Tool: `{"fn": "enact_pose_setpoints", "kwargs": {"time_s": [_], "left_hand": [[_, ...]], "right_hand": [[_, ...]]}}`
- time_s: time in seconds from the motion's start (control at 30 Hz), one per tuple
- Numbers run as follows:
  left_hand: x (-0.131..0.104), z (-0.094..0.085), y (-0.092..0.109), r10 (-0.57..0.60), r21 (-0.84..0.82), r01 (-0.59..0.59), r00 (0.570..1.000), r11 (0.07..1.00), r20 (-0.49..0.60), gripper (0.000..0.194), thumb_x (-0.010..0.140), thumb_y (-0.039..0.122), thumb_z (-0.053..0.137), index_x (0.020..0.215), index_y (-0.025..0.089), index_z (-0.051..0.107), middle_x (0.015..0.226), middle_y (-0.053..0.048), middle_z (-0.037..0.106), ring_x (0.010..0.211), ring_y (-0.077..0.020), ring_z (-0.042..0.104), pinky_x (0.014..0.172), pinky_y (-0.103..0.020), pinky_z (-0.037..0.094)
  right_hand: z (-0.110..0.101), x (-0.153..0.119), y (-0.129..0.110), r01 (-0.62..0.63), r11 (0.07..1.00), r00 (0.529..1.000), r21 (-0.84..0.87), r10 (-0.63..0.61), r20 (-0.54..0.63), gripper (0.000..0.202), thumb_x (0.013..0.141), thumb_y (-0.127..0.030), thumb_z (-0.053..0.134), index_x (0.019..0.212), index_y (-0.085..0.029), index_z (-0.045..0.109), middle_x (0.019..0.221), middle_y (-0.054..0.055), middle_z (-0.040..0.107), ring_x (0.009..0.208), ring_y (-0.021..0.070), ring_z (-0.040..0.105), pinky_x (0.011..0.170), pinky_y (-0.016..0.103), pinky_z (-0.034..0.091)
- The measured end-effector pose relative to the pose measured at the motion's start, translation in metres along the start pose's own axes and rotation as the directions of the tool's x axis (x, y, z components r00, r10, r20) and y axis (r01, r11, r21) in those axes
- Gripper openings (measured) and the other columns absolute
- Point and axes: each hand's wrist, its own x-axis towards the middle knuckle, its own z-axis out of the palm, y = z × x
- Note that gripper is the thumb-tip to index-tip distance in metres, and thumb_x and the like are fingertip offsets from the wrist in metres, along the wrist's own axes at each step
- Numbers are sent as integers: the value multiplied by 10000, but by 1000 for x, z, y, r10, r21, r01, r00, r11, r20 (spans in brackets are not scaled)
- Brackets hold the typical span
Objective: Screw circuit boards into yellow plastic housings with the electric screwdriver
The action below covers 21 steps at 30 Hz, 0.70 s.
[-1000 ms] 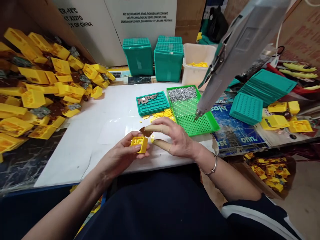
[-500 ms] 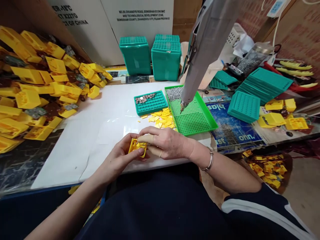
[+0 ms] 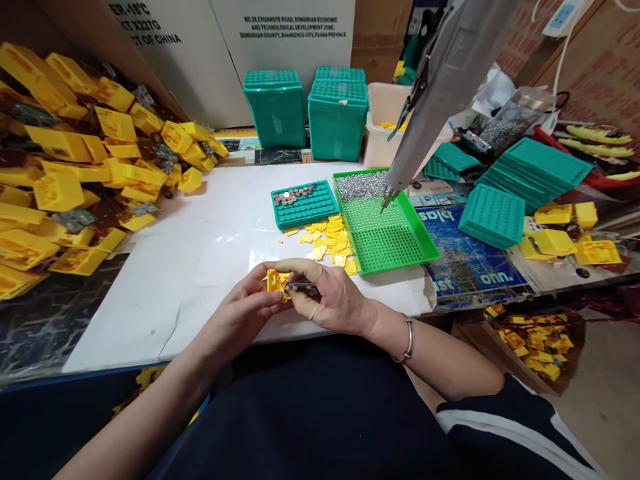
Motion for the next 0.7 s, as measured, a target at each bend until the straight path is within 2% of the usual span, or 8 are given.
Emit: {"fn": "enact_pose_setpoints", "kwargs": {"time_s": [0.07,0.17,0.23,0.4,0.5,0.6,0.7], "left_hand": [[0,-1,2,-12,-34,12,1000,999,0,301,771,190,695,1050,208,584,1006,-39,698,945,-193,658,807,-289,512],[1,-1,1,-4,-10,3,1000,1000,-28,282,796,226,698,1051,205,580,912,-25,705,864,-166,666,783,-271,504],[1,-1,-1,13,13,-13,999,1000,-38,304,791,223,708,1059,209,564,863,-8,698,801,-146,659,758,-262,501],[1,0,-5,98,87,-93,994,992,-55,313,816,249,693,1076,230,520,1009,-22,683,892,-164,645,813,-296,501],[1,1,-7,127,122,-119,990,985,-59,279,821,236,689,1058,228,542,990,-9,672,872,-135,622,801,-253,486],[2,1,-7,67,61,-64,997,996,-45,264,814,230,686,1059,224,587,975,-1,661,851,-123,613,802,-244,494],[3,1,-4,-28,-43,28,1000,999,-11,258,805,229,659,1059,207,621,1015,-31,663,905,-168,634,859,-323,514]], "right_hand": [[-1,-1,2,89,993,996,-81,-88,19,463,870,-127,546,1314,-219,452,983,18,695,813,92,676,712,193,558],[-5,-1,2,276,933,961,-229,-265,80,433,891,-144,533,1309,-204,436,936,32,707,822,121,685,728,228,564],[-7,-1,2,311,912,950,-266,-294,104,387,903,-164,533,1280,-189,449,890,35,706,780,127,680,704,240,566],[-12,-5,0,260,953,963,-154,-245,115,202,894,-168,574,1092,-168,535,866,37,714,764,110,679,708,224,561],[-15,-2,-4,210,966,975,-153,-194,112,94,907,-163,561,996,-179,589,839,17,725,763,101,686,712,206,551],[-17,4,-8,97,982,992,-160,-81,101,98,907,-188,574,982,-176,635,860,26,734,779,111,685,712,216,541],[-20,10,-8,62,975,989,-211,-32,146,160,929,-236,548,1016,-170,666,861,43,719,773,120,660,712,230,521]]}}
